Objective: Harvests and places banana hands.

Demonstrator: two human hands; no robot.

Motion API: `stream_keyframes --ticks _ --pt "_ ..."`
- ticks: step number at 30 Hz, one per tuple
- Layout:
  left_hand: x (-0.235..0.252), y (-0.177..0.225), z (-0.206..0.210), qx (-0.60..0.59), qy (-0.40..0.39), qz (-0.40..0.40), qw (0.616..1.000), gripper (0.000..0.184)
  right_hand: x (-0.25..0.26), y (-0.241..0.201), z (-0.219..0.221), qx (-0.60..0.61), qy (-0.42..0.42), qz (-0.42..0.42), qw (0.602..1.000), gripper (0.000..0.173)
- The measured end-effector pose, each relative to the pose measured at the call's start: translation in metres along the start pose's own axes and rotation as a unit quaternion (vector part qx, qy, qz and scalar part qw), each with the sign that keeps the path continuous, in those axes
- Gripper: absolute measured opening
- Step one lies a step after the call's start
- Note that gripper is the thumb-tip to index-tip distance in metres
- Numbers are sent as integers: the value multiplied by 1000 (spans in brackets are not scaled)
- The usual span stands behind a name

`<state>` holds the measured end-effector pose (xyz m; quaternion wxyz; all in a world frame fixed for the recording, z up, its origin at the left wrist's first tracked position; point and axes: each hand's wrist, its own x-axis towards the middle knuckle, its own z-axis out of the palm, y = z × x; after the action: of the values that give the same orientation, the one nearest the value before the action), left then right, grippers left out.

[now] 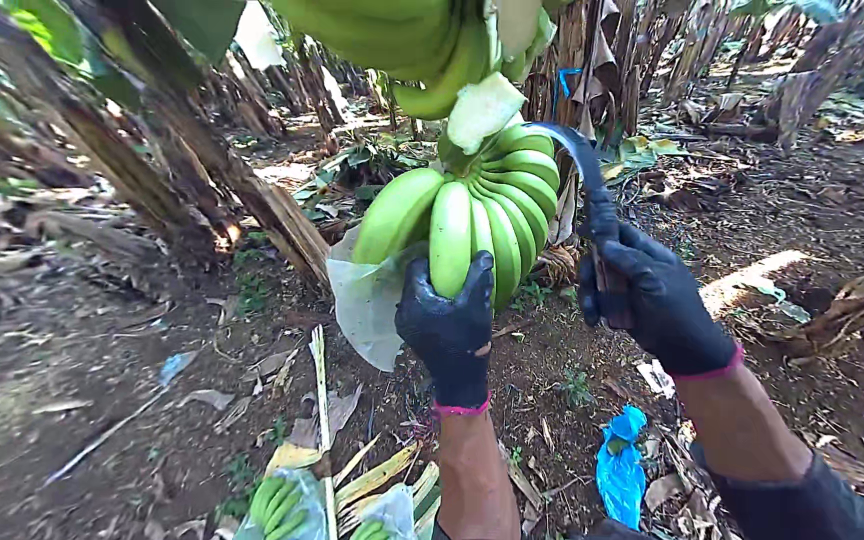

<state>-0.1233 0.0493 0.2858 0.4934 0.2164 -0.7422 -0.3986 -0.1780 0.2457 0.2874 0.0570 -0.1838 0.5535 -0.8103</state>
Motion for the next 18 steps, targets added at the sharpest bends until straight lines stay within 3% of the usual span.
stream_keyframes --ticks 6,12,18 --pt "-15 15 50 28 3 43 999 59 50 -32 7 -22 -22 84 996 36" --pt "-28 27 96 13 0 29 1000 56 87 -62 -13 -117 -12 163 980 34" --pt "-47 38 112 0 -1 12 1000 56 62 -62 -5 -52 -8 187 981 33"
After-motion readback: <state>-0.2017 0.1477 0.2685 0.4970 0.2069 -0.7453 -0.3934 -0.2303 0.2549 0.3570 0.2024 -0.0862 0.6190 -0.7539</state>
